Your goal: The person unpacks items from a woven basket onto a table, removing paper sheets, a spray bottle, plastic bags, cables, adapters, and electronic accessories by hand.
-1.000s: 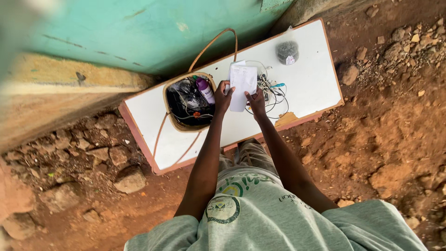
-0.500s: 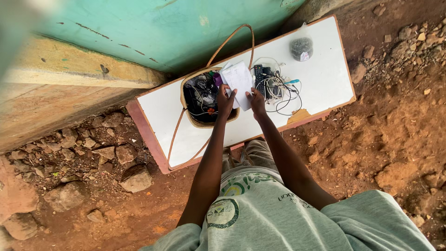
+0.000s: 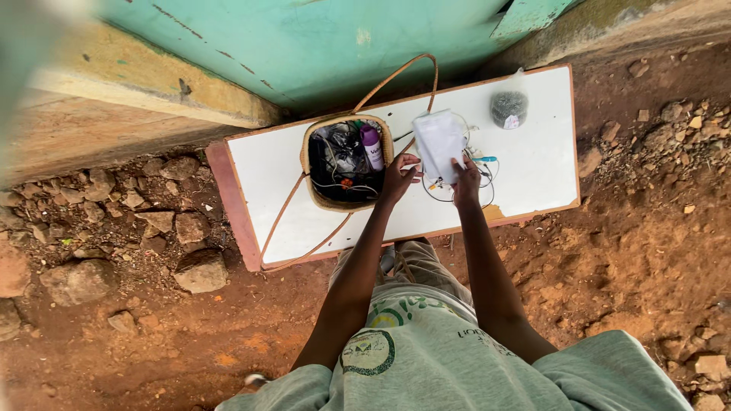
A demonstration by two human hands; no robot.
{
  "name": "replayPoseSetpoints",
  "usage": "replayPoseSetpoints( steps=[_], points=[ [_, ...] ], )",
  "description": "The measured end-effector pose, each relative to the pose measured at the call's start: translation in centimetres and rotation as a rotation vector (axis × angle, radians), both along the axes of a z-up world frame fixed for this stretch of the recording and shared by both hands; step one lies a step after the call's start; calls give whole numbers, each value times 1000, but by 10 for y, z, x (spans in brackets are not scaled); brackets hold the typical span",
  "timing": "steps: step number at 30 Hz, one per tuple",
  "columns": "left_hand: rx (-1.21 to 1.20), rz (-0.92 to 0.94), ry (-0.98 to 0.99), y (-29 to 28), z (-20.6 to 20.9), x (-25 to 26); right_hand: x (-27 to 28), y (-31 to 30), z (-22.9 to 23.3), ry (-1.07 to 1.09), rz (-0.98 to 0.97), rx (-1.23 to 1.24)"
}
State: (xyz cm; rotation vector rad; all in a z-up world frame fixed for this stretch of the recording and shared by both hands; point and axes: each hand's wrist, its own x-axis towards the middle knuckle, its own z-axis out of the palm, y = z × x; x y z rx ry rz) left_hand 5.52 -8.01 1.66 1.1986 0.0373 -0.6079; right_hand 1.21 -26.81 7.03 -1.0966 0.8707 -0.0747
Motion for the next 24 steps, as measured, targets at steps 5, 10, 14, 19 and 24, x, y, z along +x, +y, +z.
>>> replayPoseSetpoints(
  steps=[5,10,14,19,24],
  points=[
    [93,-84,-68,-47,-3,-3,14,-55,-7,70,-207,-91],
    [165,-95,-142,-81,-3,-3,28,-93,-33,265,-64,-17],
    [198,-108,-198,-97,0,-5,29,-107,-34,246,-27,15],
    [303,-114,-269,-85,6,-10,13,-117,-31,459,-239,-123],
    [311,-8,-198,-35,11,-15,-10,-107,-37,667,90,-661]
  ],
)
